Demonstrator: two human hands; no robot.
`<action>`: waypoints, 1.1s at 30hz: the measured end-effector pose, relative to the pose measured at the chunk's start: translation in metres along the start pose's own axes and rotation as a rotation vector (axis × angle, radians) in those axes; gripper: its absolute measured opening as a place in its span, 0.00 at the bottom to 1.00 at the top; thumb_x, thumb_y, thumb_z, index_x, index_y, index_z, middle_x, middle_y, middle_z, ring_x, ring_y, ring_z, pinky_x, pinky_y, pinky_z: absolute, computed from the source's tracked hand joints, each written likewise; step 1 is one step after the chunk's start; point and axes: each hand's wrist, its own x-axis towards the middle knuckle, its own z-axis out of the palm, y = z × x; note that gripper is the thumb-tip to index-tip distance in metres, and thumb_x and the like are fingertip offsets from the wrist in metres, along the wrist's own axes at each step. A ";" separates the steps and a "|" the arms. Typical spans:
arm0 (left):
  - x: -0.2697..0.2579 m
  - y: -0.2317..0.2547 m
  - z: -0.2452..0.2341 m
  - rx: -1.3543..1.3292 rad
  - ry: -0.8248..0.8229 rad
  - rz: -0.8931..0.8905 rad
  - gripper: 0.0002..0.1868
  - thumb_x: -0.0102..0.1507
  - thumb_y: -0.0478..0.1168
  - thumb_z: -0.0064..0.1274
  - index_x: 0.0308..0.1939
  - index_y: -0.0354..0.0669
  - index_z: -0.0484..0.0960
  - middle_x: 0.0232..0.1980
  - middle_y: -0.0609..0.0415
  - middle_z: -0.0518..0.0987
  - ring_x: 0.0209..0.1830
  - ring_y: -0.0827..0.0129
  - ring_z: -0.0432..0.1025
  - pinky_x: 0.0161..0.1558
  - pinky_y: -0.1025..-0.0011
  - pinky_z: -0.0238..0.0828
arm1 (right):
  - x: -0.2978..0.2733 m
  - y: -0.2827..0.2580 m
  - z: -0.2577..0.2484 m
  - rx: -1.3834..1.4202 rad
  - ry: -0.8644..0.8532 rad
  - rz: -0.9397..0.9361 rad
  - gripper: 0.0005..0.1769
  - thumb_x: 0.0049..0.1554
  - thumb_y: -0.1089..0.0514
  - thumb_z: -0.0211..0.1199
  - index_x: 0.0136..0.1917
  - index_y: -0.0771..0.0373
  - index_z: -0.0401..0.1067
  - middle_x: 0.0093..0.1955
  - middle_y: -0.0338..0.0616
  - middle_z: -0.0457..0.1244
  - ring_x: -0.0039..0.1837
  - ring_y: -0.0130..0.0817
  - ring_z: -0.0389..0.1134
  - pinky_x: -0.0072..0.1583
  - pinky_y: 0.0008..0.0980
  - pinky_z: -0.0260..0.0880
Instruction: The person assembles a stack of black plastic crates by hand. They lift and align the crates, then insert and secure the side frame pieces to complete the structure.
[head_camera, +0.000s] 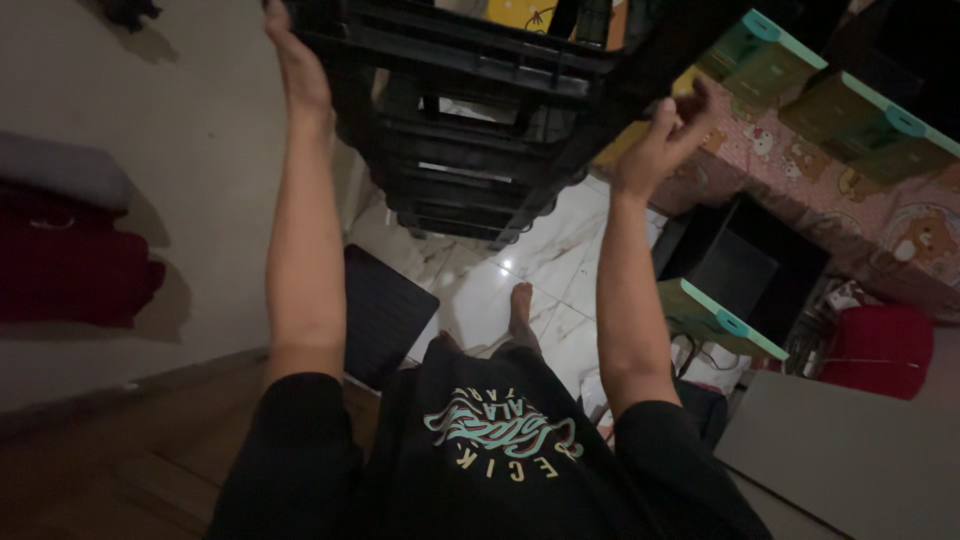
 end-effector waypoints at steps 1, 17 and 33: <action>0.001 0.003 -0.003 -0.023 0.032 -0.022 0.47 0.74 0.71 0.16 0.86 0.41 0.42 0.90 0.48 0.40 0.91 0.58 0.32 0.88 0.63 0.29 | 0.007 -0.002 -0.002 0.046 -0.099 -0.003 0.17 0.68 0.59 0.54 0.67 0.69 0.64 0.63 0.46 0.61 0.65 0.38 0.62 0.68 0.34 0.62; -0.143 0.135 0.172 0.147 0.702 0.084 0.34 0.81 0.52 0.36 0.77 0.33 0.41 0.82 0.33 0.45 0.79 0.54 0.48 0.76 0.56 0.47 | 0.103 -0.026 -0.016 0.551 -1.021 0.295 0.54 0.62 0.17 0.43 0.76 0.67 0.63 0.66 0.49 0.67 0.69 0.39 0.69 0.73 0.39 0.68; -0.176 0.278 0.445 0.245 0.373 0.165 0.49 0.61 0.34 0.66 0.78 0.39 0.50 0.77 0.39 0.62 0.76 0.51 0.63 0.76 0.60 0.61 | 0.132 -0.021 0.004 0.772 -1.272 0.667 0.13 0.62 0.60 0.60 0.58 0.68 0.70 0.47 0.45 0.67 0.49 0.35 0.69 0.55 0.36 0.71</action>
